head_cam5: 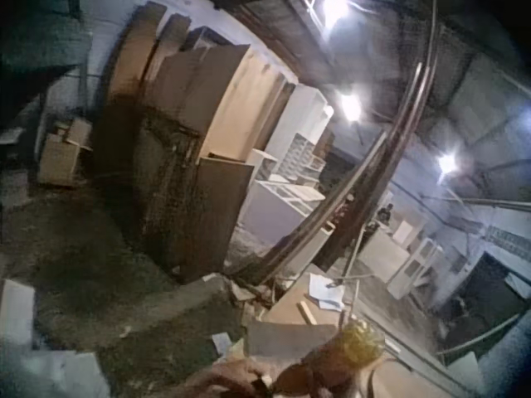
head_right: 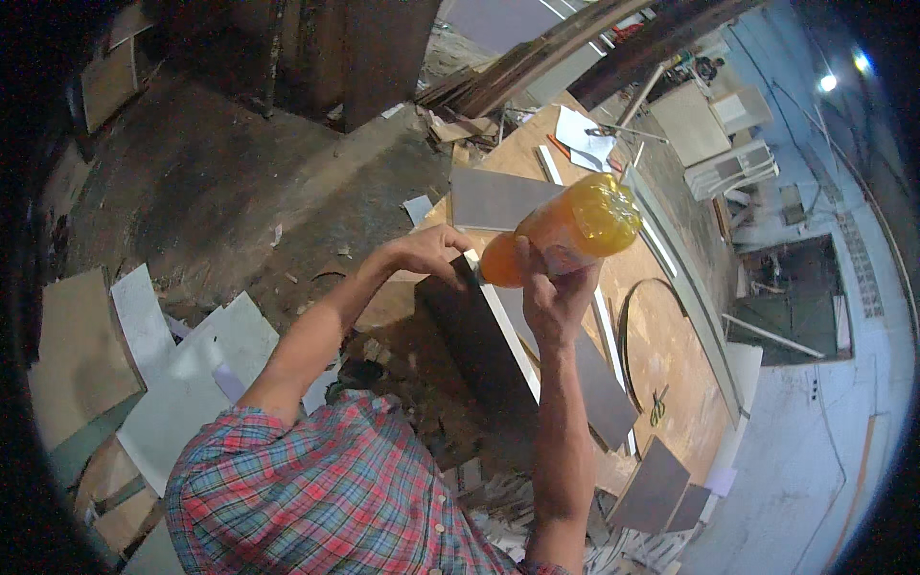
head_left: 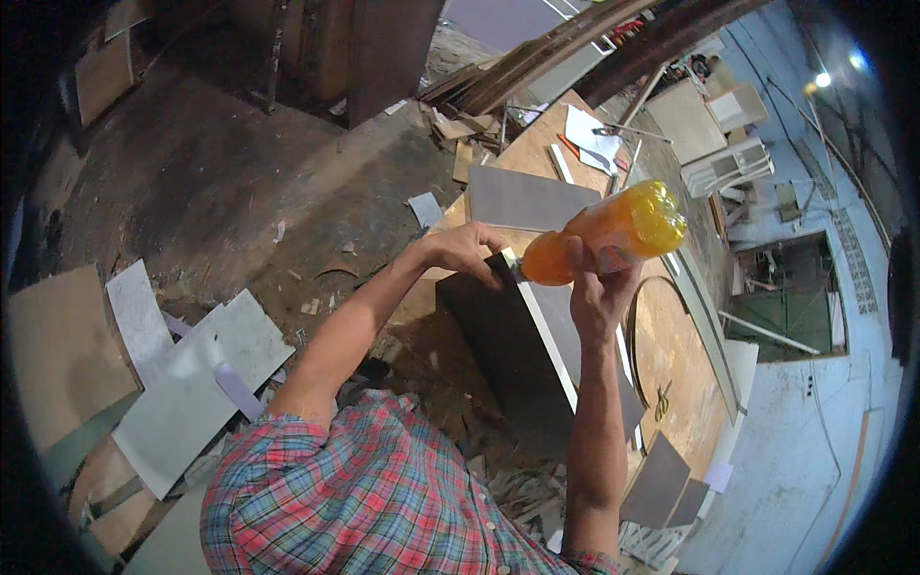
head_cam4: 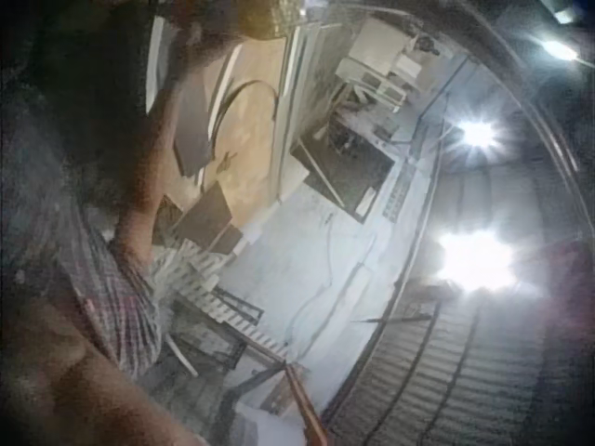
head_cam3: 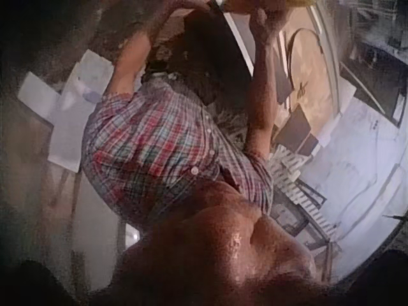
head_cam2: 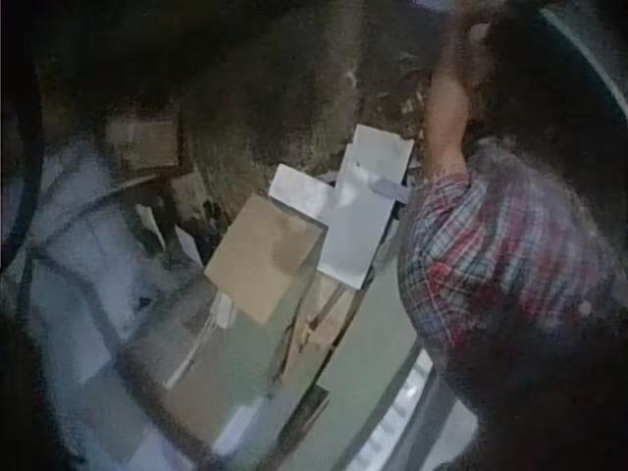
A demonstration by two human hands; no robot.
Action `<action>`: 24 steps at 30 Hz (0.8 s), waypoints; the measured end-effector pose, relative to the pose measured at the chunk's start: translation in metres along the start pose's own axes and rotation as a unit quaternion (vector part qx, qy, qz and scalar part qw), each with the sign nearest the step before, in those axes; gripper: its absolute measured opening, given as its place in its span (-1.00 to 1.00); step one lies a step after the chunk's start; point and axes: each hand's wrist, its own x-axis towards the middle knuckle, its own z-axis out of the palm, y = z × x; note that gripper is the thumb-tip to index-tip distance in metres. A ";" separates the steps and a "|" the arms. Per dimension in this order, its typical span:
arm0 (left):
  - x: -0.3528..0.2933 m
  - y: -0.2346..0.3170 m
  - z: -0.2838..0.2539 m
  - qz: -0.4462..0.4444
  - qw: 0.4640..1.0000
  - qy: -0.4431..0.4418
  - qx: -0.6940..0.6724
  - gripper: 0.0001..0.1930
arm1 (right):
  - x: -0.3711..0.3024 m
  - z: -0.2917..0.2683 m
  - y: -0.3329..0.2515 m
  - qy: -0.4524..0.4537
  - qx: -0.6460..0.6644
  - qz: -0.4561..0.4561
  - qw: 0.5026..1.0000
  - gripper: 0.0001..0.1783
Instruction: The person applies adhesive from a bottle onto the edges of wooden panels and then uses a black strip to line the edges.
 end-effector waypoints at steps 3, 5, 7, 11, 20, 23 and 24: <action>0.000 -0.002 0.000 -0.009 1.000 0.007 0.019 -0.60 | -0.013 -0.012 -0.011 0.037 0.034 0.030 0.998 -0.53; 0.001 -0.002 -0.001 -0.021 0.999 0.020 0.035 -0.61 | -0.022 -0.024 -0.010 0.039 -0.011 0.035 0.999 -0.54; 0.002 -0.002 -0.003 -0.016 0.998 0.011 0.059 -0.59 | -0.034 -0.038 -0.008 0.052 -0.021 0.048 0.997 -0.54; 0.006 -0.001 -0.003 -0.015 0.998 -0.002 0.054 -0.60 | -0.062 -0.063 -0.012 0.078 -0.025 0.068 0.994 -0.49; 0.011 -0.004 -0.003 -0.092 0.993 0.015 0.066 -0.52 | -0.120 -0.129 -0.022 0.135 -0.070 0.159 0.975 -0.43; 0.013 0.000 0.001 -0.071 0.994 0.032 0.079 -0.49 | -0.142 -0.146 -0.023 0.202 -0.026 0.130 0.970 -0.52; 0.013 -0.001 -0.002 -0.074 0.994 0.022 0.077 -0.49 | -0.150 -0.154 -0.023 0.197 -0.042 0.128 0.971 -0.51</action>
